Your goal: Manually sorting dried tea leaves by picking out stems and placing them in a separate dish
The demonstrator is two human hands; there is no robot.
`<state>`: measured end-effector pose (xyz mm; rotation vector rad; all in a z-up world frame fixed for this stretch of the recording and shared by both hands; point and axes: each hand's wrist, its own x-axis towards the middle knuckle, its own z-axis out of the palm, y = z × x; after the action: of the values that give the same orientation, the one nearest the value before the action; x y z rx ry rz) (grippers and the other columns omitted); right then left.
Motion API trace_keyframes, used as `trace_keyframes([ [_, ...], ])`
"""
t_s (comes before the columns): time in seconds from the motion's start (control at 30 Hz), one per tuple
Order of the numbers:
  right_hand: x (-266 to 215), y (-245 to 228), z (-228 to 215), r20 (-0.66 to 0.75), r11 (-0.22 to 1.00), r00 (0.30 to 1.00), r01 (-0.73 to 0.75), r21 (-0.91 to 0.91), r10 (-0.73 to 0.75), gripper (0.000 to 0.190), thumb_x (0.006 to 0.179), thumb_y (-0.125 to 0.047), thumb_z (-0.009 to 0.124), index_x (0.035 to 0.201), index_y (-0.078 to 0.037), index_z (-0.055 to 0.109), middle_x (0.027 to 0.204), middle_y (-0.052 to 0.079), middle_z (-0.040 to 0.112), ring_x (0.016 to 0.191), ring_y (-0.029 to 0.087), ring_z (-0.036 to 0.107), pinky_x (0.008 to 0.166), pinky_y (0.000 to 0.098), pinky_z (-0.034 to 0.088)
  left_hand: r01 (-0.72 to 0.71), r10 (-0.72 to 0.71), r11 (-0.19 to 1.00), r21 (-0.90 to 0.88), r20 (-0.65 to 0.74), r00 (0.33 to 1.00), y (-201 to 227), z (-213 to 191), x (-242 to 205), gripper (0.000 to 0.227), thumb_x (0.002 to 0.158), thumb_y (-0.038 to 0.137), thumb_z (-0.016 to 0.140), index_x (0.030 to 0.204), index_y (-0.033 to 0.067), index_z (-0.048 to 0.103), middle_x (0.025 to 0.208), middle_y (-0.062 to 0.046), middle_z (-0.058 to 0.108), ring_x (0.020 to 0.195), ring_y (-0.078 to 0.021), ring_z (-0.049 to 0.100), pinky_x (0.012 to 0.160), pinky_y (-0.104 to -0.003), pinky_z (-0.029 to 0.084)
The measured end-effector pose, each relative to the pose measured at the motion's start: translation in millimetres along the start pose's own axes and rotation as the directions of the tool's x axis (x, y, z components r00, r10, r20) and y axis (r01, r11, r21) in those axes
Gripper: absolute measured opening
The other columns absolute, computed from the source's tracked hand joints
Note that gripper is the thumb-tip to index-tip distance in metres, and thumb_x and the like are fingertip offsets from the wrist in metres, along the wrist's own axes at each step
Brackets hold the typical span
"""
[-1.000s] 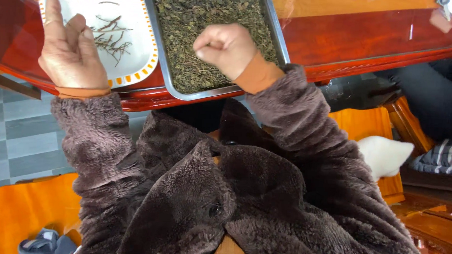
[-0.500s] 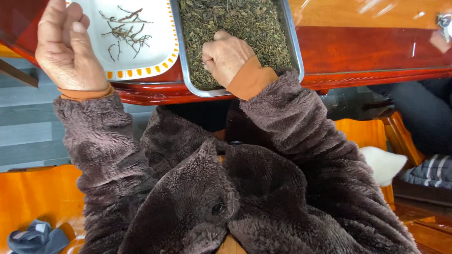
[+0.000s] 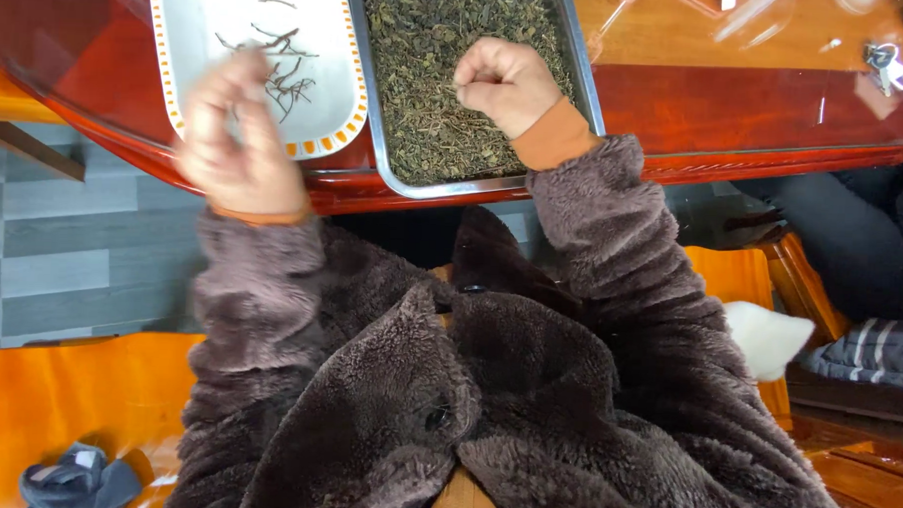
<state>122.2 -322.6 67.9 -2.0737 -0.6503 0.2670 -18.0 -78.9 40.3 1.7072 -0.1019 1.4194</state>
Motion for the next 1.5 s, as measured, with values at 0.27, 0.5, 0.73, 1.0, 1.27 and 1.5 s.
trace_keyframes([
  [0.27,4,27,-15,-0.005,0.985,0.995,0.102,0.141,-0.102,0.021,0.098,-0.004,0.080,0.085,-0.014,0.066,0.070,-0.005,0.057,0.060,0.005,0.047,0.055,0.0205,0.046,-0.157,0.243,0.953,-0.260,0.343,0.908,22,49,-42,0.022,0.104,-0.006,0.052,0.107,-0.0021,0.073,0.110,-0.020,0.075,0.098,-0.0343,0.076,0.089,-0.045,0.060],
  [0.5,4,-7,-26,0.038,0.904,0.948,-0.314,0.289,0.317,0.013,0.105,-0.016,0.063,0.092,-0.013,0.062,0.061,-0.006,0.049,0.044,0.004,0.042,0.040,0.0204,0.040,-0.138,0.232,0.952,-0.273,0.351,0.907,-2,60,-67,0.021,0.107,0.010,0.054,0.107,0.0028,0.074,0.110,-0.012,0.075,0.094,-0.0295,0.074,0.092,-0.044,0.056],
  [0.73,17,-32,-26,0.191,0.699,0.957,-0.289,0.654,0.217,0.012,0.100,-0.019,0.068,0.095,-0.009,0.065,0.075,-0.004,0.059,0.058,0.006,0.055,0.047,0.0187,0.047,-0.198,0.281,0.945,-0.259,0.335,0.899,-10,63,-72,0.016,0.103,0.003,0.057,0.107,0.0022,0.072,0.106,-0.012,0.077,0.087,-0.0255,0.075,0.091,-0.046,0.057],
  [1.0,45,-93,18,0.273,0.753,0.936,-0.343,0.561,0.223,0.009,0.100,-0.013,0.069,0.097,-0.006,0.064,0.075,0.000,0.058,0.060,0.008,0.056,0.048,0.0187,0.048,-0.220,0.294,0.943,-0.249,0.320,0.900,-10,64,-69,0.017,0.102,0.004,0.056,0.104,0.0031,0.073,0.102,-0.010,0.077,0.086,-0.0241,0.074,0.089,-0.045,0.058],
  [1.27,85,-66,75,0.362,0.717,0.924,-0.337,0.610,0.126,0.011,0.097,-0.015,0.063,0.095,-0.004,0.066,0.080,0.012,0.072,0.070,0.022,0.076,0.051,0.0306,0.060,-0.238,0.321,0.935,-0.263,0.342,0.883,-12,62,-68,0.022,0.104,0.007,0.049,0.105,0.0029,0.072,0.099,-0.011,0.076,0.086,-0.0258,0.073,0.090,-0.044,0.055],
  [1.5,95,-63,93,0.403,0.732,0.905,-0.364,0.576,0.133,0.055,0.074,-0.044,0.072,0.114,-0.005,0.073,0.111,0.019,0.078,0.103,0.032,0.079,0.095,0.0478,0.066,-0.231,0.323,0.932,-0.280,0.349,0.880,-12,60,-65,0.022,0.102,0.006,0.049,0.100,0.0006,0.070,0.093,-0.013,0.072,0.080,-0.0292,0.069,0.089,-0.045,0.055],
])
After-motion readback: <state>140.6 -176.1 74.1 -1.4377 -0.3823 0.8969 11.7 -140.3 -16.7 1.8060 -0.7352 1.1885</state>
